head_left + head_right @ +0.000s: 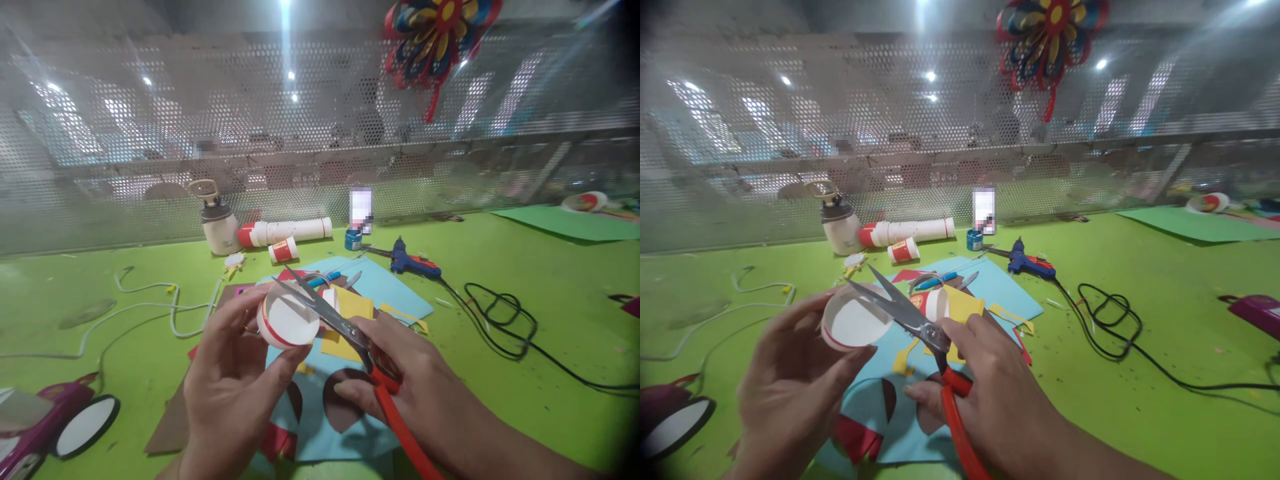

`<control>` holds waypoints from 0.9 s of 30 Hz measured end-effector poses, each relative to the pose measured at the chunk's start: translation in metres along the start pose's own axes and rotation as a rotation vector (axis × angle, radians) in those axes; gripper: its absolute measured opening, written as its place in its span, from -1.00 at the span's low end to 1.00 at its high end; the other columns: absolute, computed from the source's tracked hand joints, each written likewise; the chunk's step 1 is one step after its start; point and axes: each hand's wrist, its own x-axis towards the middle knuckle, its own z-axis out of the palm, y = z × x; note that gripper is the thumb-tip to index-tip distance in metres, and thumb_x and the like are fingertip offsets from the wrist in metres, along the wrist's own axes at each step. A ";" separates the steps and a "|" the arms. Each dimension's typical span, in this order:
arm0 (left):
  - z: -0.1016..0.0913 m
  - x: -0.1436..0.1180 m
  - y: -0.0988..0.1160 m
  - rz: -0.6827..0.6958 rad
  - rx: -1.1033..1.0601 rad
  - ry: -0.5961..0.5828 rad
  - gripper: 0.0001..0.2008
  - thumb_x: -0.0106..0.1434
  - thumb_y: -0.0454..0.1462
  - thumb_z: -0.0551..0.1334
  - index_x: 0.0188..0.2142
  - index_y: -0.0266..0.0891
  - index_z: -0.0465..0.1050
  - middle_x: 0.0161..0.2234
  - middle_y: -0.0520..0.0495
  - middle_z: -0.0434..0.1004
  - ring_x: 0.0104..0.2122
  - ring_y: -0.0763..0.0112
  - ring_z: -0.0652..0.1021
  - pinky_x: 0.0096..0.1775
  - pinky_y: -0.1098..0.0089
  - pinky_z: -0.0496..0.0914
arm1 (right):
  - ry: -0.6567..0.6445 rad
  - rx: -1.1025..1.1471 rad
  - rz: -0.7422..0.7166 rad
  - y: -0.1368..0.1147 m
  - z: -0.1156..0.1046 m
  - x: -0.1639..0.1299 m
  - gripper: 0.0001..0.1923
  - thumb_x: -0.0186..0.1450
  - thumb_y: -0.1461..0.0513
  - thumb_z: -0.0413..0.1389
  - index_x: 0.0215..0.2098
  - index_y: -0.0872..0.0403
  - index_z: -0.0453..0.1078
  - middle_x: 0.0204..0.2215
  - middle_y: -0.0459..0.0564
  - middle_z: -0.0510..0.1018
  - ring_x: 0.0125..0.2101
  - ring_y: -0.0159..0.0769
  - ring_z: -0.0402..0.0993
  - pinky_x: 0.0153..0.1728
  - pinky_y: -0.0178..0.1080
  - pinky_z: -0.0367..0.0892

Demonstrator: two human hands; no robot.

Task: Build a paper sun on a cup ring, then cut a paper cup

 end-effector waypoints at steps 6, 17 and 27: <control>0.000 -0.001 0.001 -0.005 0.000 -0.034 -0.42 -0.02 -0.53 0.40 -0.03 -0.04 0.45 -0.10 0.07 0.58 -0.15 0.44 0.60 -0.16 0.55 0.52 | -0.021 0.029 0.009 -0.001 -0.004 0.000 -0.69 0.23 0.02 0.21 -0.11 -0.08 0.38 -0.32 -0.06 0.41 -0.25 -0.18 0.33 -0.23 -0.16 0.25; -0.001 -0.001 0.002 -0.112 -0.084 -0.010 -0.45 -0.06 -0.50 0.42 -0.08 -0.02 0.49 -0.10 0.07 0.59 -0.10 0.38 0.58 -0.14 0.55 0.52 | -0.005 0.040 -0.024 0.006 -0.002 -0.001 -0.65 0.25 0.01 0.18 -0.02 -0.13 0.35 -0.30 -0.08 0.41 -0.24 -0.20 0.33 -0.21 -0.15 0.27; -0.002 0.002 0.004 -0.171 -0.099 -0.011 -0.49 -0.03 -0.49 0.42 -0.10 -0.03 0.50 -0.11 0.05 0.60 -0.12 0.40 0.60 -0.20 0.60 0.51 | 0.013 0.024 -0.021 0.007 0.000 0.000 -0.62 0.24 0.03 0.20 0.01 -0.14 0.35 -0.27 -0.06 0.42 -0.21 -0.18 0.34 -0.19 -0.14 0.28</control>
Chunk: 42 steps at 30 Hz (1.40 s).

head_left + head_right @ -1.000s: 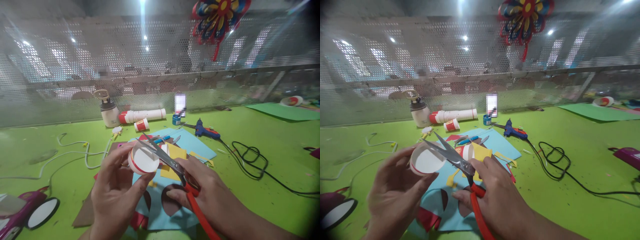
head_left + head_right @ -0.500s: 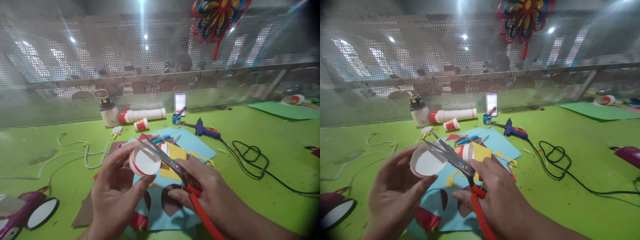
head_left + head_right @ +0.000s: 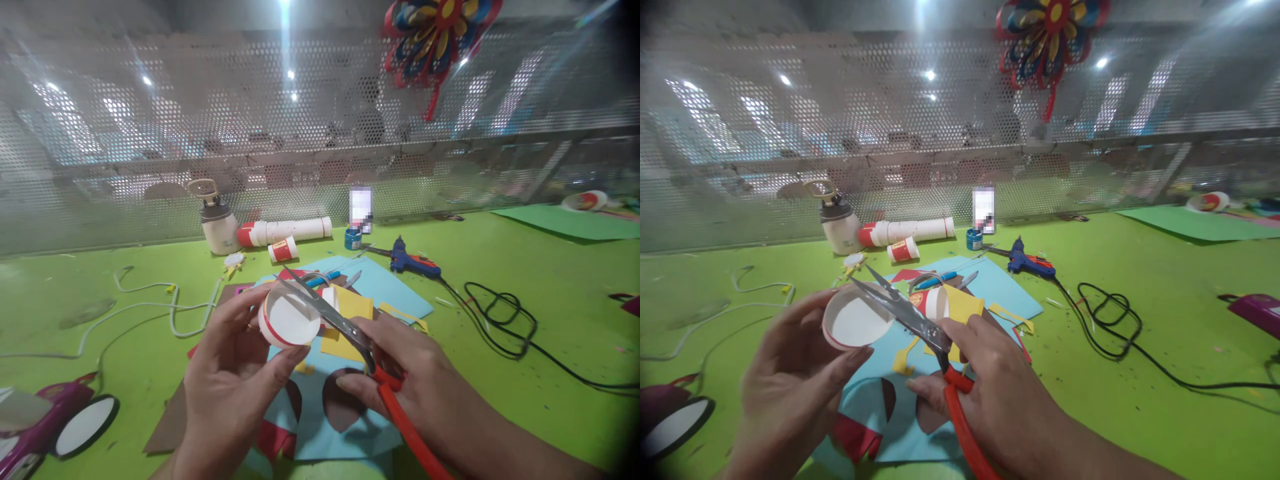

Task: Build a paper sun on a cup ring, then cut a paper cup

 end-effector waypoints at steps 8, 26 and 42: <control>-0.001 0.001 -0.002 -0.008 -0.027 -0.033 -0.46 -0.02 -0.48 0.42 -0.08 0.03 0.51 -0.09 0.08 0.59 -0.11 0.44 0.59 -0.15 0.63 0.49 | -0.009 -0.005 0.006 0.000 -0.001 0.001 -0.65 0.25 0.02 0.19 -0.02 -0.11 0.36 -0.29 -0.06 0.41 -0.25 -0.19 0.34 -0.22 -0.16 0.29; 0.000 0.002 -0.001 0.033 -0.025 -0.030 -0.47 -0.03 -0.52 0.42 -0.09 -0.04 0.51 -0.14 0.05 0.62 -0.17 0.44 0.62 -0.17 0.58 0.52 | -0.012 0.002 -0.009 -0.004 -0.006 0.000 -0.69 0.26 0.07 0.19 -0.05 -0.09 0.37 -0.31 -0.06 0.41 -0.29 -0.24 0.35 -0.27 -0.19 0.30; -0.001 0.002 -0.001 0.015 -0.027 -0.049 -0.44 -0.01 -0.52 0.41 -0.05 -0.01 0.51 -0.05 0.02 0.60 -0.09 0.38 0.60 -0.13 0.57 0.51 | 0.013 -0.033 -0.008 -0.003 -0.004 0.000 -0.65 0.25 0.02 0.19 -0.04 -0.06 0.39 -0.36 -0.06 0.41 -0.34 -0.23 0.36 -0.29 -0.16 0.31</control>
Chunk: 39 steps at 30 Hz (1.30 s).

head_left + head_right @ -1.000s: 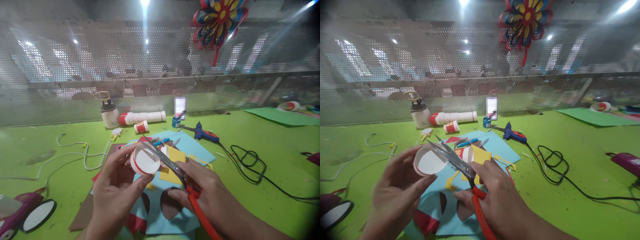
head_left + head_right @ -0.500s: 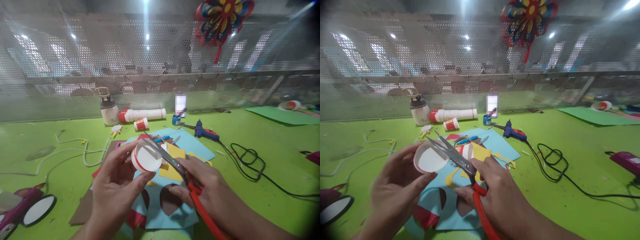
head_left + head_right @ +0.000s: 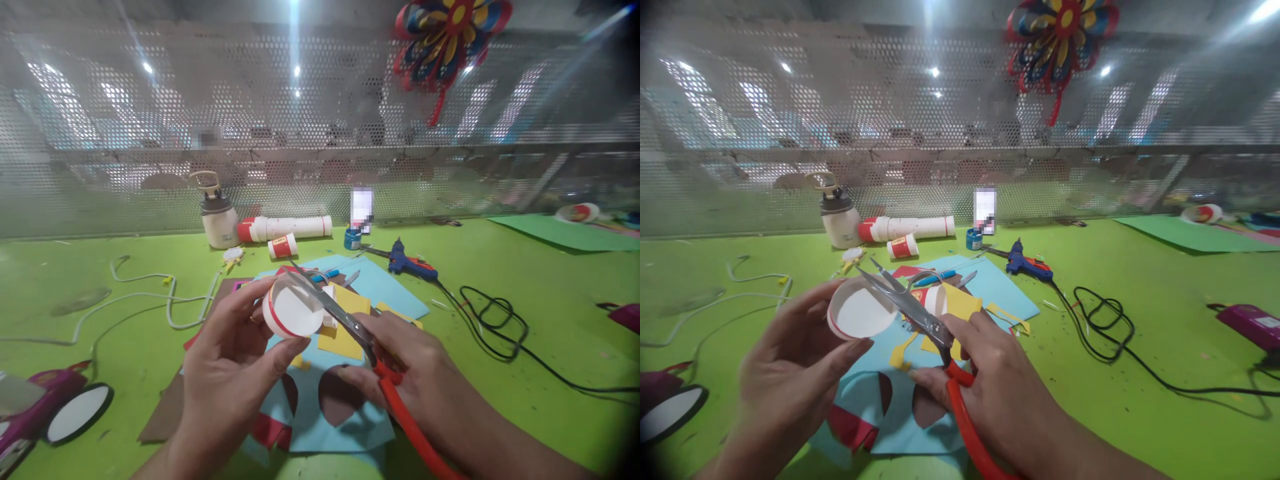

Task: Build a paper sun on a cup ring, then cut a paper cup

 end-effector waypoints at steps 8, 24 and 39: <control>0.002 0.004 0.006 -0.084 -0.016 0.012 -0.52 0.00 -0.48 0.41 -0.10 -0.03 0.54 -0.12 0.03 0.63 -0.16 0.40 0.63 -0.17 0.57 0.53 | 0.011 -0.047 -0.010 0.003 0.001 0.000 -0.65 0.25 0.04 0.19 -0.04 -0.04 0.39 -0.35 -0.05 0.43 -0.37 -0.25 0.36 -0.33 -0.19 0.30; 0.001 0.004 0.001 -0.186 -0.097 0.009 -0.56 -0.03 -0.44 0.44 -0.15 -0.02 0.57 -0.16 0.01 0.66 -0.22 0.37 0.65 -0.27 0.58 0.55 | 0.006 -0.018 -0.031 0.002 -0.002 0.002 -0.65 0.25 0.04 0.19 -0.03 -0.06 0.38 -0.31 -0.04 0.46 -0.29 -0.21 0.39 -0.27 -0.17 0.32; 0.000 0.003 0.001 -0.139 -0.130 -0.031 -0.53 0.00 -0.50 0.40 -0.12 -0.02 0.56 -0.08 -0.01 0.63 -0.13 0.35 0.62 -0.20 0.59 0.53 | -0.026 0.006 -0.013 0.000 -0.003 0.003 -0.63 0.26 0.04 0.18 0.00 -0.06 0.37 -0.35 -0.06 0.40 -0.33 -0.22 0.34 -0.29 -0.17 0.28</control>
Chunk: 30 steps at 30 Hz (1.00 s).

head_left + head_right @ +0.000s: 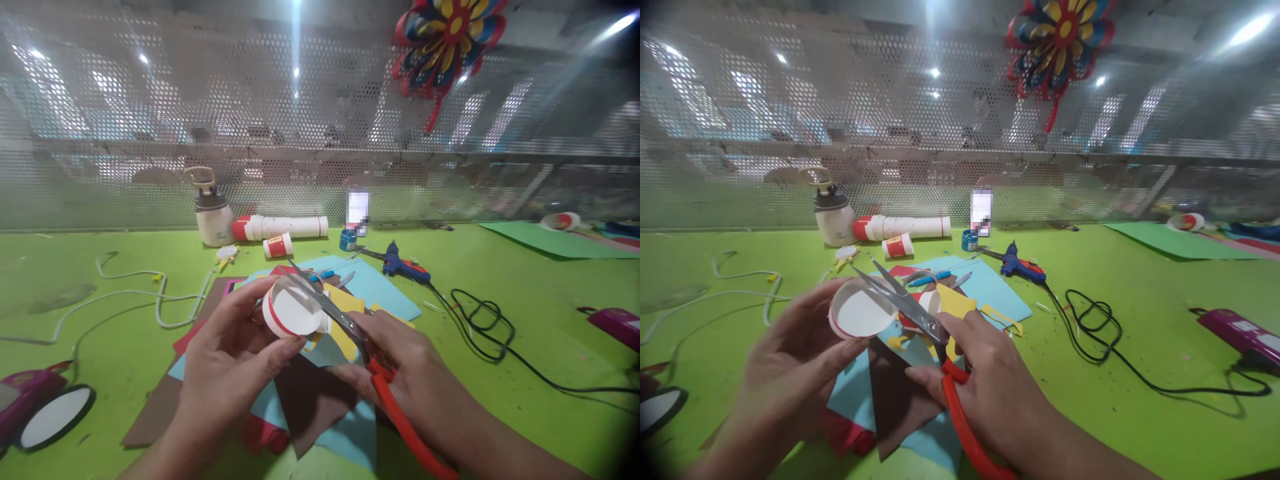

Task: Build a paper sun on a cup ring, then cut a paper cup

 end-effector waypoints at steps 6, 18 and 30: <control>0.002 -0.001 0.000 0.008 -0.041 -0.026 -0.53 0.03 -0.52 0.38 -0.11 -0.03 0.56 -0.08 0.03 0.63 -0.13 0.41 0.62 -0.19 0.63 0.51 | 0.024 0.018 -0.015 0.001 0.002 0.001 -0.68 0.27 0.07 0.17 -0.02 -0.09 0.37 -0.32 -0.07 0.41 -0.31 -0.25 0.34 -0.28 -0.19 0.28; 0.005 -0.002 0.006 -0.078 -0.093 0.006 -0.55 0.01 -0.49 0.41 -0.14 -0.02 0.57 -0.12 0.09 0.64 -0.19 0.48 0.62 -0.21 0.65 0.51 | 0.027 0.018 0.002 0.006 0.004 -0.002 -0.68 0.25 0.06 0.20 -0.04 -0.11 0.38 -0.32 -0.09 0.43 -0.32 -0.26 0.36 -0.28 -0.21 0.30; 0.001 -0.001 0.003 -0.131 -0.109 0.026 -0.56 -0.02 -0.46 0.43 -0.15 -0.02 0.57 -0.11 0.06 0.64 -0.16 0.39 0.62 -0.22 0.60 0.53 | 0.039 0.011 -0.008 0.009 0.004 0.001 -0.66 0.24 0.03 0.20 -0.04 -0.10 0.40 -0.36 -0.08 0.44 -0.36 -0.25 0.37 -0.31 -0.21 0.32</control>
